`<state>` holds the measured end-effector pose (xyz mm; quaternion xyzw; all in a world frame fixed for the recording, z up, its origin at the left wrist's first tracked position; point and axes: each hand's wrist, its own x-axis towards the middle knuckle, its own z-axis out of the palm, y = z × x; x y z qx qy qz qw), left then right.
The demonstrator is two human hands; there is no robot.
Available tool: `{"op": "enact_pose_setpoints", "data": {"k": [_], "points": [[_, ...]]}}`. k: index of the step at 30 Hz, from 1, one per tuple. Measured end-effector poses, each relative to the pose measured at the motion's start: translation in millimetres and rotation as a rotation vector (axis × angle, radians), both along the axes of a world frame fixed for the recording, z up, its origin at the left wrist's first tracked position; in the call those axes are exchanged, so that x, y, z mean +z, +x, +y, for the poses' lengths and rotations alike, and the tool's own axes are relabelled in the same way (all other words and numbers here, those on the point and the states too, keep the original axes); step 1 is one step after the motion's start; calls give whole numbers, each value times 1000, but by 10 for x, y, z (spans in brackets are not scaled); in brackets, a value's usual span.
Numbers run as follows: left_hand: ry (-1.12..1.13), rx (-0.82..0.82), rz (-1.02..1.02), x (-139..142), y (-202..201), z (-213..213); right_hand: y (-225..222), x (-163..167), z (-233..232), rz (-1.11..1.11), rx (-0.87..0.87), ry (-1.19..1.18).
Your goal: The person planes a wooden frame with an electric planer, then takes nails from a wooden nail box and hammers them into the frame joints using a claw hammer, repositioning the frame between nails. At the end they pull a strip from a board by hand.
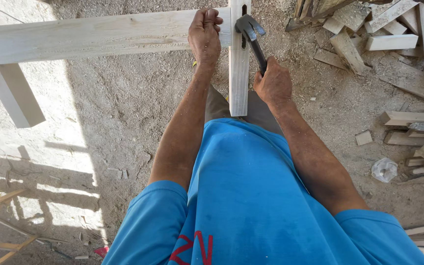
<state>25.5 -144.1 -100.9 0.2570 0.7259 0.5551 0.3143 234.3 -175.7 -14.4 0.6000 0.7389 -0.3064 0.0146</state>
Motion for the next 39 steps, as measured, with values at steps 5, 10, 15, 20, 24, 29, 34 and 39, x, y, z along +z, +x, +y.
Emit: {"op": "enact_pose_setpoints", "data": {"k": [5, 10, 15, 20, 24, 29, 34, 39], "points": [[35, 9, 253, 22, 58, 95, 79, -54, 58, 15, 42, -51], [72, -55, -59, 130, 101, 203, 134, -108, 86, 85, 47, -17], [229, -168, 82, 70, 107, 282, 126, -141, 52, 82, 26, -17], [210, -272, 181, -61, 21, 306, 120, -185, 41, 74, -33, -73], [107, -316, 83, -111, -18, 290, 138, -153, 47, 96, -28, -60], [140, -325, 103, -178, 4, 270, 162, 114, 124, 192, 18, 54], [207, -295, 242, -229, 31, 251, 137, 605, 356, 333, 31, 171], [234, -318, 308, -187, 34, 225, 141, 962, 525, 509, 139, 428]]}}
